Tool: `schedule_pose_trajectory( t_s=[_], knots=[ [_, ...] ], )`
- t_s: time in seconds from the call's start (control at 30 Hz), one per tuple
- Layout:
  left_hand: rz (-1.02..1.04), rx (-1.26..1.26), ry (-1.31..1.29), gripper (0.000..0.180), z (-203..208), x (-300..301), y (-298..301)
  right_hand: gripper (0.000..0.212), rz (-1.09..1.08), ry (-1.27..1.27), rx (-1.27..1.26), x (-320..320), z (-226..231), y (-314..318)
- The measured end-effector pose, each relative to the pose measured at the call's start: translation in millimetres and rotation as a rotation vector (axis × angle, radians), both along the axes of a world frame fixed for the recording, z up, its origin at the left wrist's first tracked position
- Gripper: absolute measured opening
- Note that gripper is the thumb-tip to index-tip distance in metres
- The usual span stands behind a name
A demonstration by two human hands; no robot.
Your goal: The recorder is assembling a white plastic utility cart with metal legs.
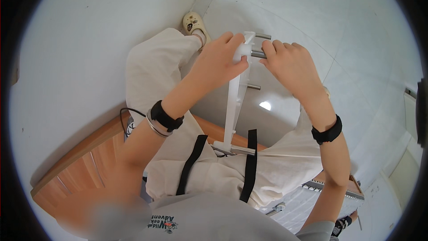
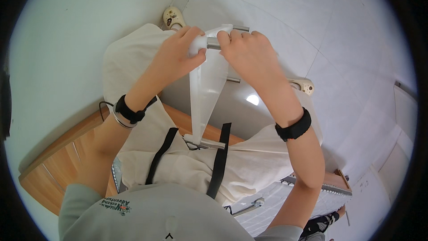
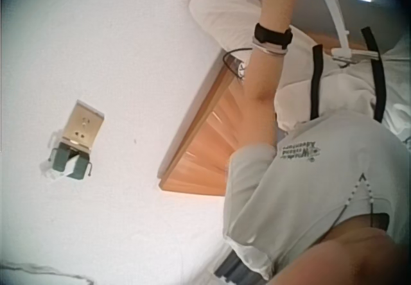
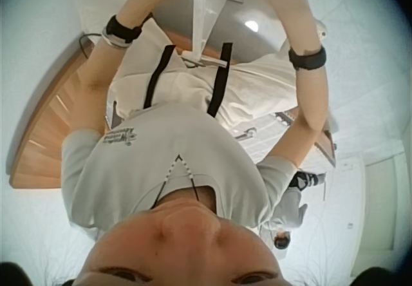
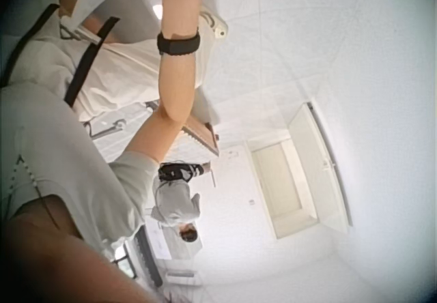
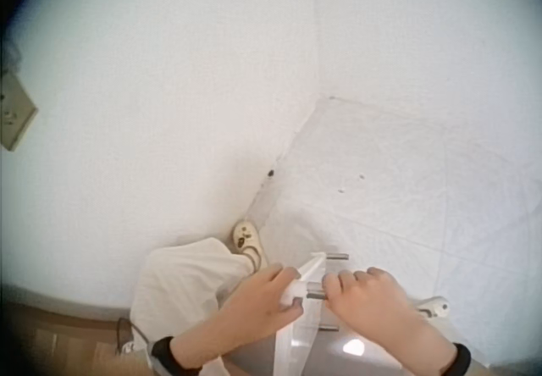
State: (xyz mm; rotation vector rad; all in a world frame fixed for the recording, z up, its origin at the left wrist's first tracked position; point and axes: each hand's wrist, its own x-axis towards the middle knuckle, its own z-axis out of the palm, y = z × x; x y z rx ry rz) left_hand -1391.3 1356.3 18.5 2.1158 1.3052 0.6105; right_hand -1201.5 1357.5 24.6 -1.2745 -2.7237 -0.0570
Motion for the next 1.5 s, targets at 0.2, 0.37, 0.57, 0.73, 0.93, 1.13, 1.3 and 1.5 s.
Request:
schedule_pose_trajectory(
  t_s=[0.2, 0.37, 0.57, 0.73, 0.93, 1.13, 1.3, 1.5],
  knots=[
    [0.085, -0.157, 0.054, 0.026, 6.9, -1.3, -7.0, 0.014, -0.142, -0.053, 0.017, -12.0, -5.8, -8.1],
    [0.071, -0.023, -0.007, 0.025, 0.8, -6.1, -7.9, 0.016, -0.109, 0.165, 0.040, -24.1, 8.0, -12.0],
    [0.035, -0.048, 0.029, 0.027, -0.8, -5.2, -9.5, 0.037, -0.195, 0.349, -0.269, -29.4, 24.1, -17.9],
    [0.021, 0.026, 0.056, 0.024, -0.2, -1.6, -10.2, 0.051, -0.266, 0.266, -0.249, -37.7, 21.8, -19.8],
    [0.032, -0.049, 0.089, 0.026, 1.4, -1.7, -10.0, 0.051, -0.279, 0.248, -0.313, -36.9, 25.1, -15.9],
    [0.019, 0.066, 0.086, 0.025, 0.0, 0.2, -9.4, 0.049, -0.274, 0.256, -0.342, -32.6, 23.5, -16.2],
    [0.021, 0.041, 0.072, 0.027, 0.8, 1.3, -9.4, 0.035, -0.232, 0.275, -0.358, -25.6, 21.3, -15.6],
    [0.030, -0.108, 0.093, 0.027, 4.3, 2.0, -7.7, 0.025, -0.166, 0.245, -0.393, -11.1, 23.3, -10.8]
  ],
)
